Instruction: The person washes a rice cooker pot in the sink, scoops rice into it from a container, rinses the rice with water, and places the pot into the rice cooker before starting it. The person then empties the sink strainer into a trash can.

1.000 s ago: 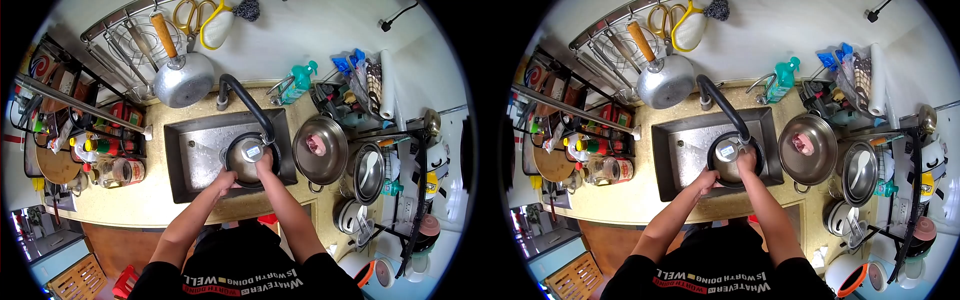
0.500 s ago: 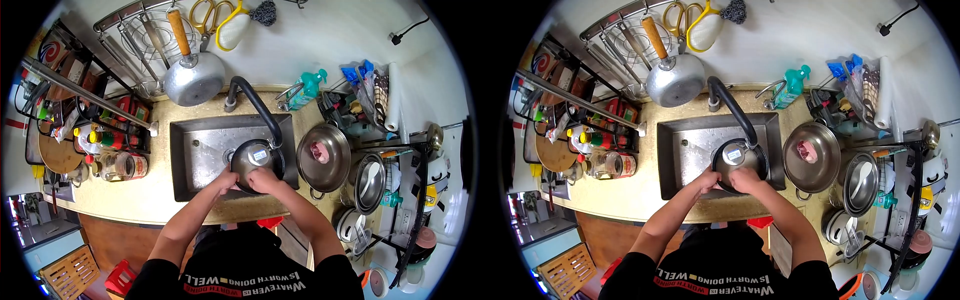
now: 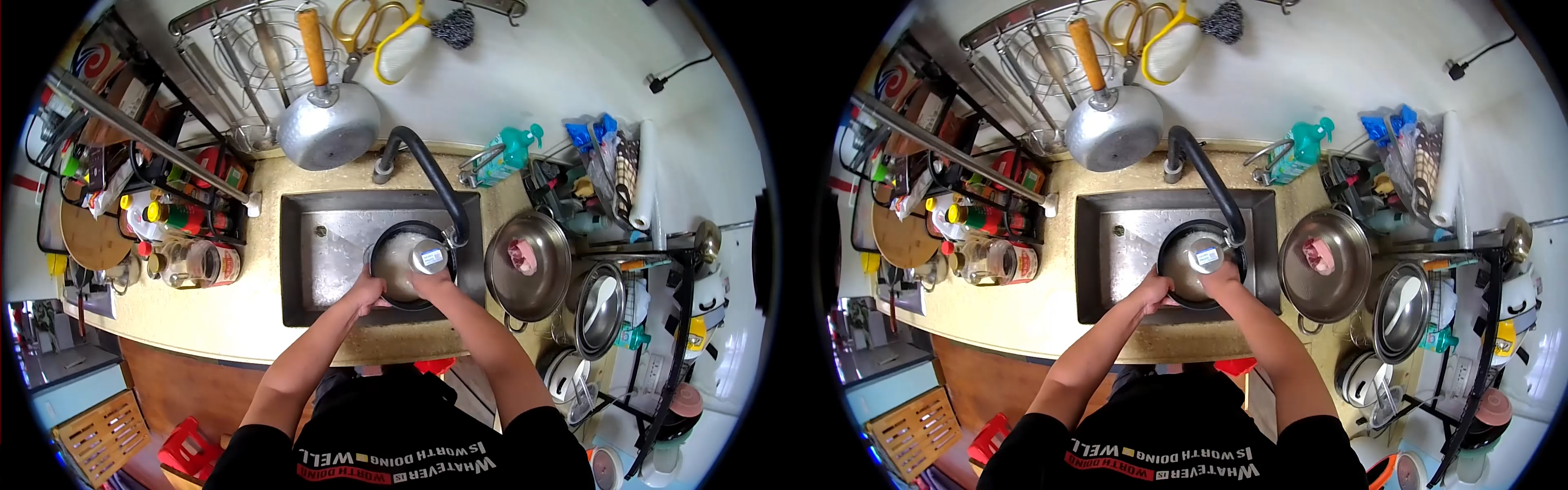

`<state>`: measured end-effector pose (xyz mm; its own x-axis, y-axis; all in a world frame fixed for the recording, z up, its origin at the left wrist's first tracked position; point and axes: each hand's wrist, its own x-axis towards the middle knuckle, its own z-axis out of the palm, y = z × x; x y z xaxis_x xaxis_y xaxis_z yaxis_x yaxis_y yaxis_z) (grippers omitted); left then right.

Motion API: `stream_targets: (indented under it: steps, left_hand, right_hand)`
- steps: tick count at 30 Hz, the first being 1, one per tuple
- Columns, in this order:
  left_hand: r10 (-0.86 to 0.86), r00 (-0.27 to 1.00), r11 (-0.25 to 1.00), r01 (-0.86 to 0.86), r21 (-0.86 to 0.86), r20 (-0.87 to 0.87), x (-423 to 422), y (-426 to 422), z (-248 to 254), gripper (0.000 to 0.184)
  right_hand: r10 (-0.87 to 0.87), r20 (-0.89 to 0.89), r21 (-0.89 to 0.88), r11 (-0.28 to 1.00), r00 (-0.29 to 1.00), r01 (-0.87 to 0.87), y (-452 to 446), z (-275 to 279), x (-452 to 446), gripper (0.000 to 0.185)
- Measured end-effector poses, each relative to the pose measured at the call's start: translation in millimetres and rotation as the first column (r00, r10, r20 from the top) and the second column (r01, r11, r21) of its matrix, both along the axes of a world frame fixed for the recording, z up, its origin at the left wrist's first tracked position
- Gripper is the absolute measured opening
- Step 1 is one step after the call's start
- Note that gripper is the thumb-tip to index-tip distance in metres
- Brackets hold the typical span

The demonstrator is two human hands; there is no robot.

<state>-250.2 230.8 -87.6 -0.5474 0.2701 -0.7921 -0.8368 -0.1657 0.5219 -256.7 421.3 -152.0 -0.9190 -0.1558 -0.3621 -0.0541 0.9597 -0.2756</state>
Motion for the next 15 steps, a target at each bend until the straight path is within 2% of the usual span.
stream_targets:
  steps: [3, 5, 6, 9, 10, 12, 13, 15]
  left_hand:
    - [-0.003, 1.000, 1.000, 0.003, 0.004, 0.016, -5, -2, -5, 0.069]
    - [-0.024, 0.999, 1.000, 0.024, 0.012, 0.032, -2, -2, -7, 0.070]
    - [-0.040, 0.999, 0.999, 0.039, 0.017, 0.024, 0, -2, -6, 0.071]
    - [-0.065, 0.998, 0.998, 0.065, 0.017, -0.003, 4, -3, 4, 0.070]
    - [-0.061, 0.998, 0.998, 0.061, 0.008, -0.010, 5, -4, 11, 0.067]
    - [-0.028, 1.000, 1.000, 0.028, -0.004, 0.001, 6, -7, 11, 0.063]
    - [-0.007, 1.000, 1.000, 0.007, 0.004, 0.013, 4, -8, 11, 0.062]
    - [0.037, 0.999, 0.999, -0.037, 0.023, 0.036, -2, -9, 11, 0.062]
  right_hand:
    - [0.138, 0.202, -0.009, 0.990, 0.970, -0.139, -15, 38, 8, 0.039]
    - [0.191, 0.349, -0.095, 0.981, 0.918, -0.168, -37, 63, 3, 0.036]
    - [0.156, 0.323, -0.211, 0.973, 0.934, -0.090, -47, 77, -1, 0.031]
    - [0.346, -0.066, -0.111, 0.929, 0.936, -0.352, -45, 54, -16, 0.025]
    - [0.208, -0.188, -0.103, 0.968, 0.960, -0.230, -35, 10, -21, 0.024]
    - [0.149, -0.116, -0.147, 0.975, 0.982, -0.165, -19, 23, -26, 0.023]
    - [0.041, -0.013, -0.177, 0.983, 0.999, -0.042, -13, 42, -26, 0.025]
    - [0.197, 0.028, 0.026, 0.980, 0.980, -0.197, -1, 19, -9, 0.033]
